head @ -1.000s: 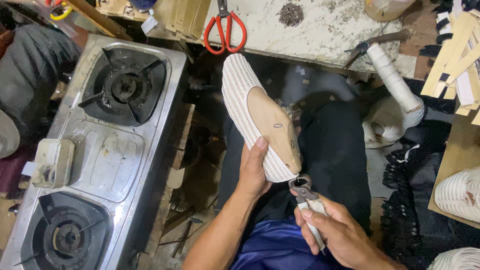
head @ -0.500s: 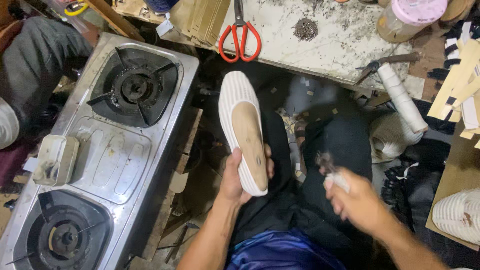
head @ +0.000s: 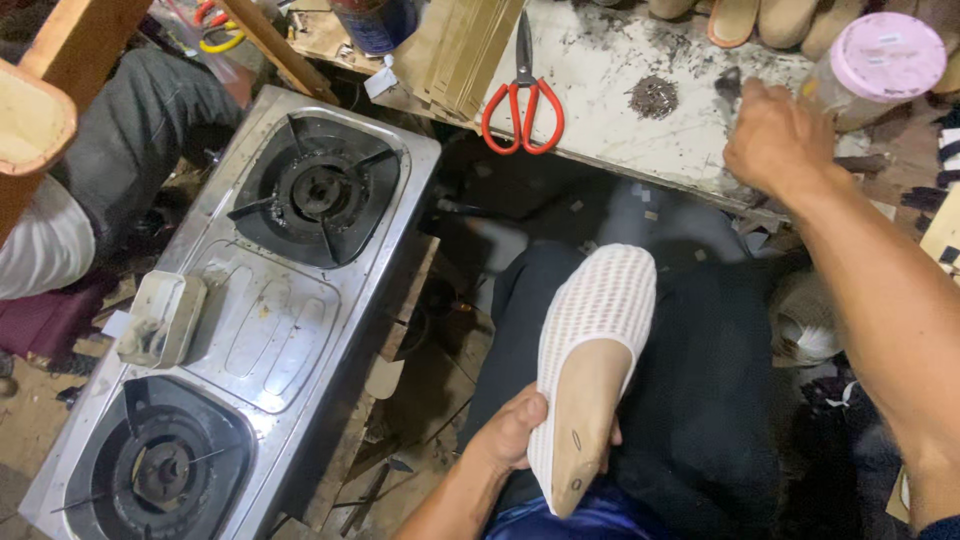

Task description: The person sits with a woven shoe upper on a last in their lap and trims excess material from the sole edge using pincers, rotating the shoe to work around it. They then press a black strap across the shoe and hold a flat wooden strip against the sole edge.

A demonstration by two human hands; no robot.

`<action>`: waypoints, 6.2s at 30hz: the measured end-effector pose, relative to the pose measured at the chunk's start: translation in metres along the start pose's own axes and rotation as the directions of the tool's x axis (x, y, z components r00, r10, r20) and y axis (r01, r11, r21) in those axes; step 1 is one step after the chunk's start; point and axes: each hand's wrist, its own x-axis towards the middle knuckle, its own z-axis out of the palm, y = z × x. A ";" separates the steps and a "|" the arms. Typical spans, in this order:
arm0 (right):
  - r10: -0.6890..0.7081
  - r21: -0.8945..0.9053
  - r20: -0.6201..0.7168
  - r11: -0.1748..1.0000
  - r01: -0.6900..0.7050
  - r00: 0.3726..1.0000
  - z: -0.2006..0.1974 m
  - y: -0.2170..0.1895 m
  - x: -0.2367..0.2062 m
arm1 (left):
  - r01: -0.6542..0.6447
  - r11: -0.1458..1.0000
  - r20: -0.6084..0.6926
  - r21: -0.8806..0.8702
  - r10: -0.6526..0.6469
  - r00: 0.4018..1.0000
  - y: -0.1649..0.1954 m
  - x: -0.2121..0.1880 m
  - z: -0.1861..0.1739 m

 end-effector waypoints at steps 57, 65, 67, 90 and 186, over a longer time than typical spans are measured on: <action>0.548 0.698 0.088 0.561 -0.444 0.832 0.016 0.213 -0.159 | 0.380 0.224 -0.359 0.897 -0.129 0.924 -0.069 0.061 0.107; 0.533 0.999 -0.020 -0.028 0.041 0.846 -0.007 0.223 -0.205 | 0.383 0.264 -0.397 0.885 0.001 0.918 -0.046 0.066 0.106; 0.444 0.977 0.027 -0.199 0.069 0.896 -0.020 0.208 -0.226 | 0.339 0.271 -0.359 0.901 0.026 0.933 -0.044 0.070 0.108; 0.440 0.821 0.498 -0.517 -0.242 0.748 0.054 0.027 -0.411 | 0.291 0.855 -0.401 0.430 -0.107 0.910 -0.073 0.080 0.034; 0.618 0.802 0.575 -0.296 -0.520 0.536 0.082 -0.041 -0.480 | 0.300 0.943 -0.694 0.142 -0.121 0.710 -0.168 0.015 0.006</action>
